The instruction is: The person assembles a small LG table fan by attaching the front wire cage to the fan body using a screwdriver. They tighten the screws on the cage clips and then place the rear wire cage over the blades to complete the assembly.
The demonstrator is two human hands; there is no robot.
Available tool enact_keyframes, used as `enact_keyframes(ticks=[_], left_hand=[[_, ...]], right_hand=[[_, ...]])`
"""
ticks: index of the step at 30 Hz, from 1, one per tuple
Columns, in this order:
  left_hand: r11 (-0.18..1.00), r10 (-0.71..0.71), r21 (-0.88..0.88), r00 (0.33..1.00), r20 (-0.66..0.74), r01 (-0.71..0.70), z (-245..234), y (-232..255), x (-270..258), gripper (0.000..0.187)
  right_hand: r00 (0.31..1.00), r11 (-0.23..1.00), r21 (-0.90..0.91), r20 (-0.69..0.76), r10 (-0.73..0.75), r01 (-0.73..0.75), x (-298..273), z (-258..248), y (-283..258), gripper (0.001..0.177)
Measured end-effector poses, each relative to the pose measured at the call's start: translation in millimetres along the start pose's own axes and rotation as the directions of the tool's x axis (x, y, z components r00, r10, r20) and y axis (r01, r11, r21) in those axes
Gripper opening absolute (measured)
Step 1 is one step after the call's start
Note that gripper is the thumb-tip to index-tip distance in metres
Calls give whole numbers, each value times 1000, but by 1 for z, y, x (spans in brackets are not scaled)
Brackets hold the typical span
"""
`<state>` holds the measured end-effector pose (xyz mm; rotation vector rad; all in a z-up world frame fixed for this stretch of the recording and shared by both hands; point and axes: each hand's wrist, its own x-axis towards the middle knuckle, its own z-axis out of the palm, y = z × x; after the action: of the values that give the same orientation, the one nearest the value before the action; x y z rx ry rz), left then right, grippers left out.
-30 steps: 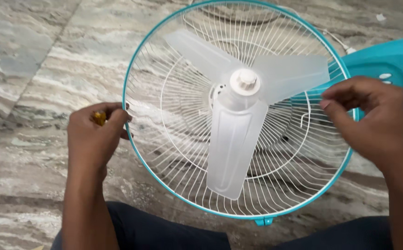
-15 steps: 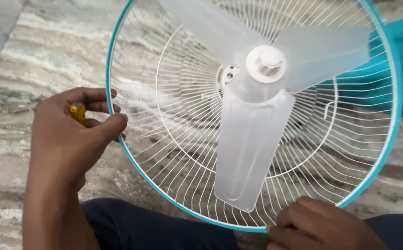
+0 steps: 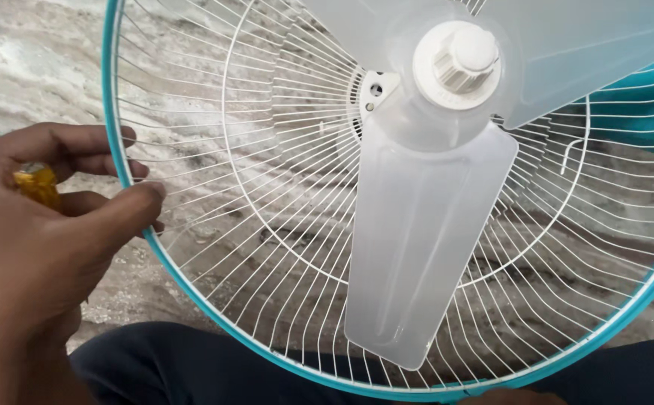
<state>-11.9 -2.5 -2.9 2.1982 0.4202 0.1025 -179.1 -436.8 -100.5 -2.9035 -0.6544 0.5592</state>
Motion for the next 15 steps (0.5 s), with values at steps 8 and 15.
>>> enact_keyframes(ticks=[8, 15], left_hand=[[1000, -16, -25, 998, -54, 15, 6, 7, -6, 42], [998, 19, -60, 998, -56, -22, 6, 8, -7, 37]], right_hand=[[998, 997, -34, -6, 63, -63, -6, 23, 19, 26], [993, 995, -61, 73, 89, -85, -16, 38, 30, 30]])
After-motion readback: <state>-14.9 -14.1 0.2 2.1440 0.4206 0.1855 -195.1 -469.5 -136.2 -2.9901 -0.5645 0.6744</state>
